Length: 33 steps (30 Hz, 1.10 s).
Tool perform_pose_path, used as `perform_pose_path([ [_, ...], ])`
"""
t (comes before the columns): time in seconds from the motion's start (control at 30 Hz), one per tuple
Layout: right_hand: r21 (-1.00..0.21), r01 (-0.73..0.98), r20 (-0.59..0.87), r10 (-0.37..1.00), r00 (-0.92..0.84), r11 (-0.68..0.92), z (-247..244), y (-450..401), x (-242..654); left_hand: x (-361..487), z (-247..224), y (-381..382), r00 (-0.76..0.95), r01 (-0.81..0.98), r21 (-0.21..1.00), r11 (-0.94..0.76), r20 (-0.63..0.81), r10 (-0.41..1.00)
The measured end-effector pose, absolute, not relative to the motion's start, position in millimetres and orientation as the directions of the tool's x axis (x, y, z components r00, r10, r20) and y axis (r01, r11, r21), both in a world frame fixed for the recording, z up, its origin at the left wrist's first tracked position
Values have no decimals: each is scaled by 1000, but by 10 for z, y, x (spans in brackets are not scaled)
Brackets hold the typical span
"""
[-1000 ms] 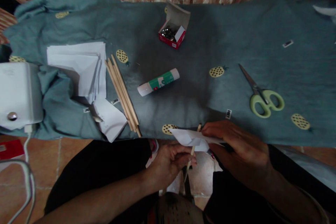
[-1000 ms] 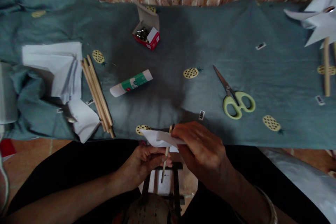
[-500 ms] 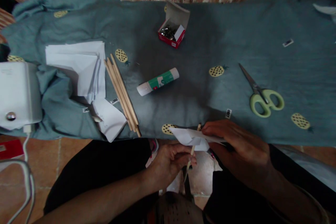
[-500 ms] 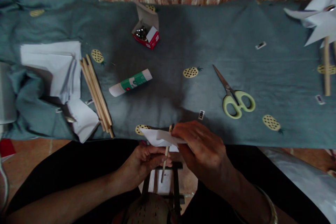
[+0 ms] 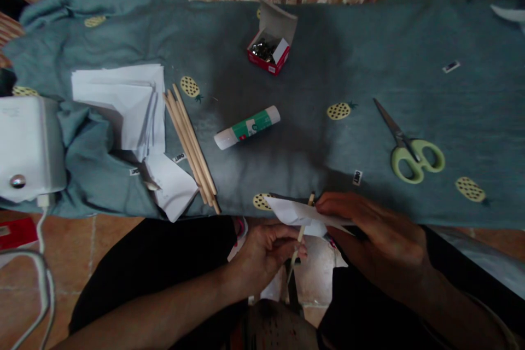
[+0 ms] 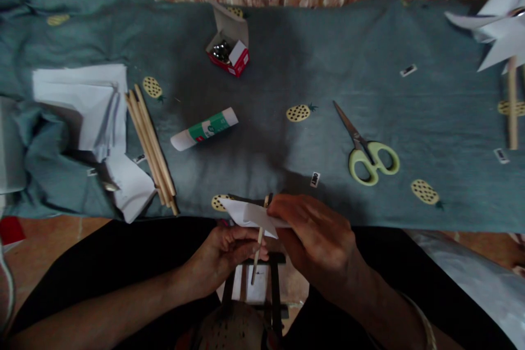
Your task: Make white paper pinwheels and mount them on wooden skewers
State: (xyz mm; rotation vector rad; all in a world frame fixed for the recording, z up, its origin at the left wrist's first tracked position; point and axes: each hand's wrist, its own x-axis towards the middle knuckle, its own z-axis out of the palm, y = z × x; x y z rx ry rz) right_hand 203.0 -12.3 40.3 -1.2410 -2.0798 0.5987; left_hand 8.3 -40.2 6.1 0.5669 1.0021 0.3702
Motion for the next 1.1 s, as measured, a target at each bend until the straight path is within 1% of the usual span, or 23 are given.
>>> perform_pose_path([
  [0.1, -681, 618, 263, 919, -294, 393, 449, -120, 2081, 80, 57, -405, 492, -31, 591, 806, -693, 527],
  [0.17, -715, 639, 207, 959, -193, 283, 490, -108, 2128, 81, 54, -406, 486, -21, 593, 805, -698, 526],
  [0.23, -762, 626, 140, 986, -93, 168, 528, -96, 2164, 87, 53, -406, 485, -33, 586, 810, -699, 525],
  [0.3, -803, 584, 92, 992, -82, 122, 551, -90, 2169, 95, 53, -403, 495, -64, 585, 808, -685, 535],
  [0.4, -811, 554, 92, 977, -193, 186, 539, -90, 2121, 98, 55, -395, 509, -66, 623, 779, -651, 563],
  [0.5, -784, 538, 173, 941, -291, 310, 484, -90, 2064, 90, 65, -381, 519, -19, 656, 754, -638, 569],
  [0.6, -737, 535, 265, 906, -331, 412, 428, -88, 2043, 86, 84, -365, 522, -4, 654, 756, -644, 559],
  [0.67, -700, 557, 296, 891, -344, 447, 406, -89, 2046, 88, 92, -358, 511, -5, 653, 758, -649, 563],
  [0.83, -641, 599, 303, 875, -378, 480, 397, -95, 2064, 98, 81, -370, 508, 6, 646, 763, -660, 554],
  [1.1, -647, 608, 275, 885, -376, 459, 390, -112, 2058, 104, 84, -383, 494, -10, 593, 805, -697, 520],
])
